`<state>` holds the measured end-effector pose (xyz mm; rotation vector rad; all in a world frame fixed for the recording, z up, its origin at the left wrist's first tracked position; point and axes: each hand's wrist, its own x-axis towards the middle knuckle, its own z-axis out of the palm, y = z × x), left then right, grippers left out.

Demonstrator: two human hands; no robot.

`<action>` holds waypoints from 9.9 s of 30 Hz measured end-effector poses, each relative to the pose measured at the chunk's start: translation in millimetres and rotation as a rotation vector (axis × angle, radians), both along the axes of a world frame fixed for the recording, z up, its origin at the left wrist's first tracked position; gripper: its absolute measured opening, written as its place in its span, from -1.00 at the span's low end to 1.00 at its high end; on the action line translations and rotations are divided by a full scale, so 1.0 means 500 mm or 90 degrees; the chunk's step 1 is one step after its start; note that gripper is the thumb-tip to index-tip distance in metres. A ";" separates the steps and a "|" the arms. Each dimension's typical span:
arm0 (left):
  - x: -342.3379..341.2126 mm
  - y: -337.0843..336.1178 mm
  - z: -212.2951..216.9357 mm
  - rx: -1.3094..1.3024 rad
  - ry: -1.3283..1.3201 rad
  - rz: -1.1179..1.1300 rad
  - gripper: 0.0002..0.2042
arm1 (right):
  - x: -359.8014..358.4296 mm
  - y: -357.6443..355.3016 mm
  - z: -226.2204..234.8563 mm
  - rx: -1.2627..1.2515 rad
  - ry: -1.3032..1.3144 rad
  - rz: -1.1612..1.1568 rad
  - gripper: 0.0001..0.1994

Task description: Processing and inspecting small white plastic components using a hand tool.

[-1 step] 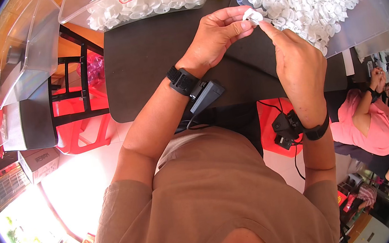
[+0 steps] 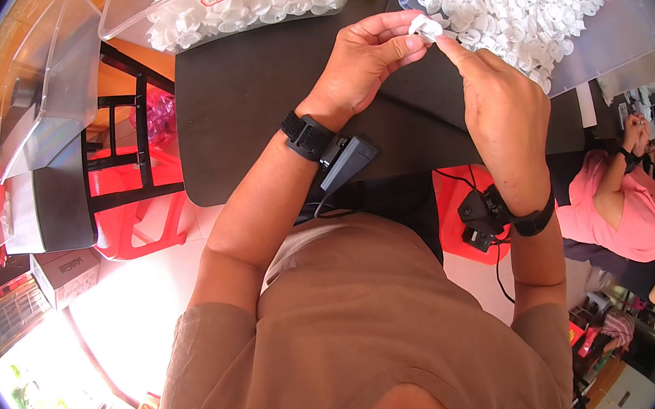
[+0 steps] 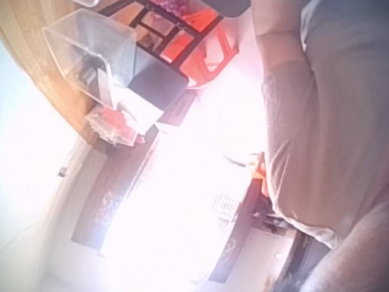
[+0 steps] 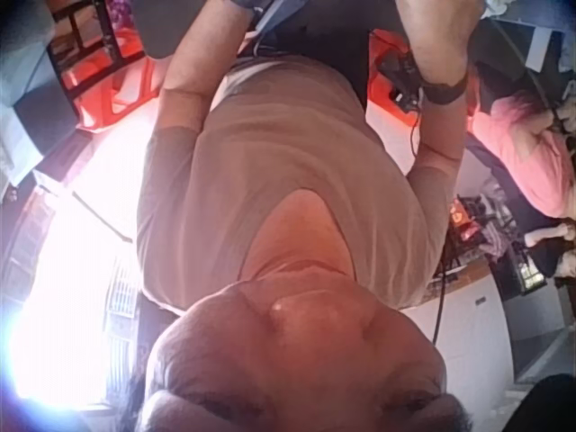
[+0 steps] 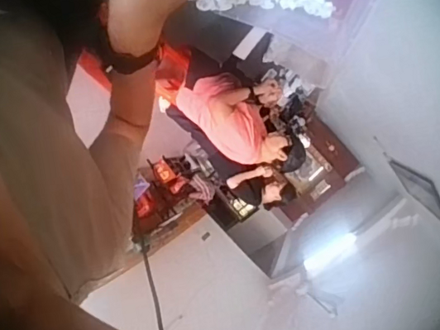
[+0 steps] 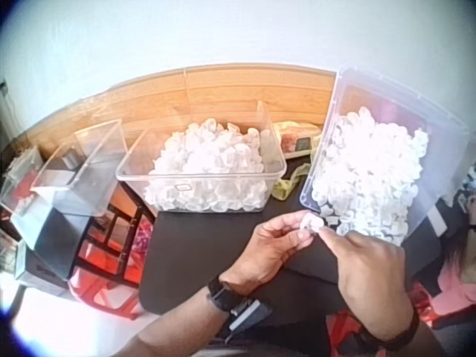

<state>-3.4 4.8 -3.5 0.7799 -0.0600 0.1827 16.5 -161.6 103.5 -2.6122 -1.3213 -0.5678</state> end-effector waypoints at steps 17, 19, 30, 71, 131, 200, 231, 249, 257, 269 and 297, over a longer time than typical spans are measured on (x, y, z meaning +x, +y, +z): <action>0.011 0.006 -0.001 0.027 -0.009 0.012 -0.67 | -0.001 0.021 0.035 -0.141 -0.088 -0.010 -0.70; 0.010 0.005 0.002 0.032 -0.005 0.012 -0.67 | 0.001 0.022 0.036 -0.151 -0.096 -0.001 -0.71; 0.012 0.004 -0.002 0.041 -0.008 0.017 -0.67 | 0.002 0.029 0.040 -0.183 -0.072 -0.012 -0.68; -0.005 0.283 0.247 0.697 -0.101 0.504 -0.61 | 0.143 -0.156 -0.103 0.174 0.230 -0.186 -0.79; 0.004 0.005 -0.002 0.091 0.000 0.088 -0.70 | 0.055 -0.032 -0.108 0.368 0.465 -0.002 -0.73; -0.011 0.012 0.017 0.323 -0.007 0.068 -0.73 | 0.063 -0.007 0.014 -0.025 0.162 0.094 -0.76; -0.004 0.018 0.004 0.138 -0.025 0.011 -0.71 | 0.049 -0.013 -0.004 0.094 0.305 0.040 -0.71; -0.001 0.019 0.000 0.201 0.007 0.004 -0.71 | 0.037 -0.021 -0.034 0.006 0.099 0.032 -0.73; -0.005 0.033 0.020 0.178 -0.035 -0.095 -0.74 | 0.069 -0.004 -0.046 0.354 0.487 0.064 -0.80; -0.013 0.014 0.015 0.075 -0.034 -0.056 -0.65 | 0.070 0.024 -0.084 0.550 0.742 0.101 -0.91; -0.016 0.015 0.017 0.041 -0.014 -0.039 -0.61 | -0.006 -0.033 -0.063 0.227 0.139 0.023 -0.61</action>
